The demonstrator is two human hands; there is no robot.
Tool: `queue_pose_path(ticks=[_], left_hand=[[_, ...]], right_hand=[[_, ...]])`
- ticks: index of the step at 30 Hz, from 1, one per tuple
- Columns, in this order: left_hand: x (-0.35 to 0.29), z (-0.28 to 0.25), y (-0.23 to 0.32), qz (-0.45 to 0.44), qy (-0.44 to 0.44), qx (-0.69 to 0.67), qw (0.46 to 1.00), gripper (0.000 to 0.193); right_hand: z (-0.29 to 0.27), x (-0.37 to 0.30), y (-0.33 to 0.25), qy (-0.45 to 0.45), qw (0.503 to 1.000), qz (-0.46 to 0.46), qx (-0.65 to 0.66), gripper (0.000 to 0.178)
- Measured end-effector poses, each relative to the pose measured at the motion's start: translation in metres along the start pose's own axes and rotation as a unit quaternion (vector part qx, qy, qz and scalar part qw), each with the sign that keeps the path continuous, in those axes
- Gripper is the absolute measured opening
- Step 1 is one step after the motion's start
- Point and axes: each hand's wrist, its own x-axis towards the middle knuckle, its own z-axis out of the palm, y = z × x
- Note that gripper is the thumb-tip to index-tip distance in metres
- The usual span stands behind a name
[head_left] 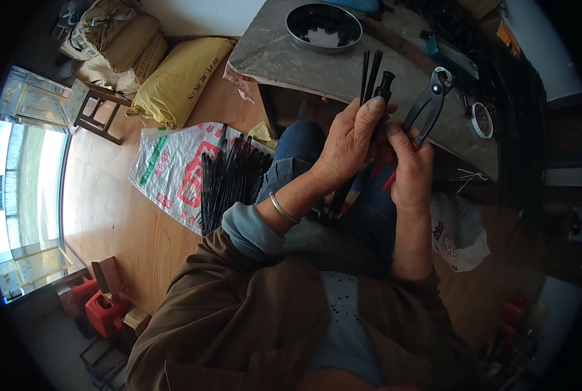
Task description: Assembling umbrella ribs onto the central shaft using wire and pliers.
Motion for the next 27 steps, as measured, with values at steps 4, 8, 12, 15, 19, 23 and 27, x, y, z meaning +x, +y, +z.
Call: queue_pose_path(ticks=[4,8,12,15,19,23,27], left_hand=[[0.0,0.0,-0.001,-0.007,-0.001,0.001,1.0,0.057],[-0.001,-0.001,0.002,-0.012,-0.002,-0.003,1.0,0.057],[0.0,-0.002,0.0,-0.005,-0.005,-0.002,1.0,0.057],[-0.002,0.001,0.004,-0.004,-0.001,-0.021,1.0,0.057],[-0.001,0.003,0.004,0.0,0.004,-0.001,1.0,0.057],[0.0,-0.006,0.006,-0.008,-0.072,0.031,0.997,0.062],[-0.003,0.0,0.01,-0.003,-0.07,0.03,0.997,0.065]], right_hand=[[0.001,0.0,-0.001,0.015,1.0,0.009,-0.002,0.016],[0.002,0.001,0.0,0.013,1.0,0.009,-0.002,0.017],[0.003,0.0,-0.001,0.011,1.0,0.002,-0.009,0.016],[0.005,-0.001,-0.001,0.025,1.0,-0.005,-0.012,0.016],[0.004,-0.002,-0.004,0.026,0.994,-0.047,-0.099,0.017],[-0.004,0.005,-0.033,-0.024,0.978,-0.006,-0.209,0.02],[-0.009,0.005,-0.037,-0.036,0.965,-0.039,-0.256,0.02]])
